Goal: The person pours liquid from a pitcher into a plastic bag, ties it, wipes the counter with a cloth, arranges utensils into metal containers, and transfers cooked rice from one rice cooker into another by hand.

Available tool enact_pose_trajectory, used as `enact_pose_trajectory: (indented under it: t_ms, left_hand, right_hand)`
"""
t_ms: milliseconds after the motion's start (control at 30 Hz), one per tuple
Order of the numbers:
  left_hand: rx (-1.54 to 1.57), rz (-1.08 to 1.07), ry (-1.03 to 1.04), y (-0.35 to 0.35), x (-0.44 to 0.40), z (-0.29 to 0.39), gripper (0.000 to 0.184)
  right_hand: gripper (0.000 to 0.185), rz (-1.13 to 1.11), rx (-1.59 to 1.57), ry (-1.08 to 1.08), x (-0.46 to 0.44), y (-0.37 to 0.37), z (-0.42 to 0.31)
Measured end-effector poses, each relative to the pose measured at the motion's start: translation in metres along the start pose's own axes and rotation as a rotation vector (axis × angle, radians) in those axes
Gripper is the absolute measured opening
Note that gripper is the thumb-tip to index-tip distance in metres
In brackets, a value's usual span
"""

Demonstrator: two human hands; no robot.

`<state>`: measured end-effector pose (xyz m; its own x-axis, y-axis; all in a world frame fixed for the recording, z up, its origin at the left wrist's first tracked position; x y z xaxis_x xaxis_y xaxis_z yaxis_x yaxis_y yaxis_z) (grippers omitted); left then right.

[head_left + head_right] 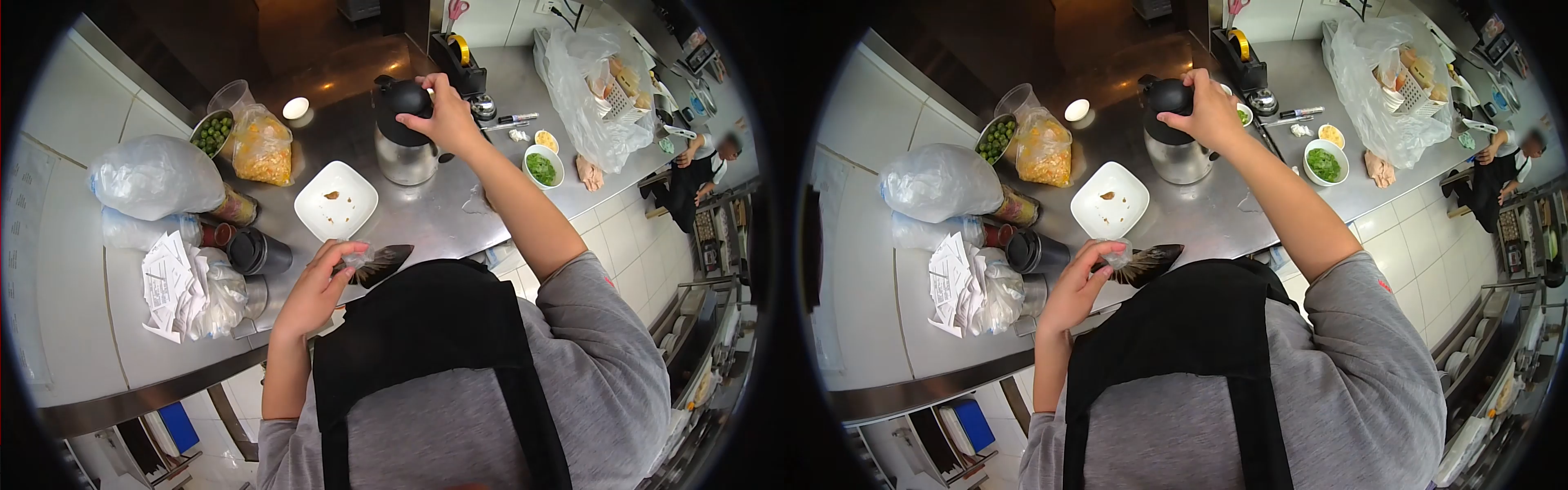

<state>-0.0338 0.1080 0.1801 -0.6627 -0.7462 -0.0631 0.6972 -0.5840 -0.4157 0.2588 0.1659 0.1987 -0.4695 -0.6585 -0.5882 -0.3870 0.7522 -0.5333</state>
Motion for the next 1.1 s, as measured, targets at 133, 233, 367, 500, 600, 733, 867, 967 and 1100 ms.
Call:
enact_pose_trajectory:
  t_ms: [133, 233, 367, 500, 600, 733, 867, 967, 1100]
  left_hand:
    - [0.12, 0.089, -0.031, -0.009, -0.011, -0.022, 0.029]
    - [0.178, 0.159, -0.143, -0.006, -0.019, -0.065, 0.025]
    - [0.198, 0.339, 0.011, -0.028, -0.027, -0.053, 0.021]
    - [0.021, 0.262, -0.008, -0.014, -0.043, -0.055, 0.022]
    - [-0.151, 0.196, 0.06, 0.01, -0.046, -0.059, 0.024]
    - [-0.136, 0.267, 0.042, 0.015, -0.042, -0.075, 0.022]
    - [0.042, 0.361, -0.108, 0.012, -0.033, -0.115, 0.021]
    - [0.16, 0.427, -0.174, 0.015, -0.028, -0.12, 0.02]
    - [0.25, 0.517, -0.224, 0.016, -0.02, -0.124, 0.018]
  right_hand:
    - [0.06, 0.079, -0.063, -0.035, 0.007, -0.053, 0.003]
    - [0.046, 0.271, -0.09, 0.195, 0.018, -0.13, 0.083]
    - [0.019, 0.28, 0.381, 0.351, 0.077, -0.214, 0.201]
    - [0.033, -0.186, 0.2, 0.758, 0.144, -0.147, 0.152]
    - [0.033, -0.09, 0.376, 0.294, 0.152, -0.109, 0.144]
    - [0.02, 0.009, 0.296, 0.291, 0.133, -0.108, 0.131]
    - [0.014, 0.158, 0.027, 0.463, 0.117, -0.136, 0.144]
    - [0.017, 0.125, -0.053, 0.684, 0.099, -0.16, 0.162]
    - [0.02, 0.223, -0.105, 0.616, 0.072, -0.204, 0.189]
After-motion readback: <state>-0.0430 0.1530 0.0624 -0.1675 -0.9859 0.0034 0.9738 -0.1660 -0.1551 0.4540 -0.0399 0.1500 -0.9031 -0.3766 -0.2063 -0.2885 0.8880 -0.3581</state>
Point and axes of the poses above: each hand's wrist, its own x-axis away from the middle knuckle, its own y-axis out of the palm, z = x × y, the point moved 9 cm from there along -x, towards the middle knuckle, and after that the axes turned 14 degrees about z, right-handed, at the moved point
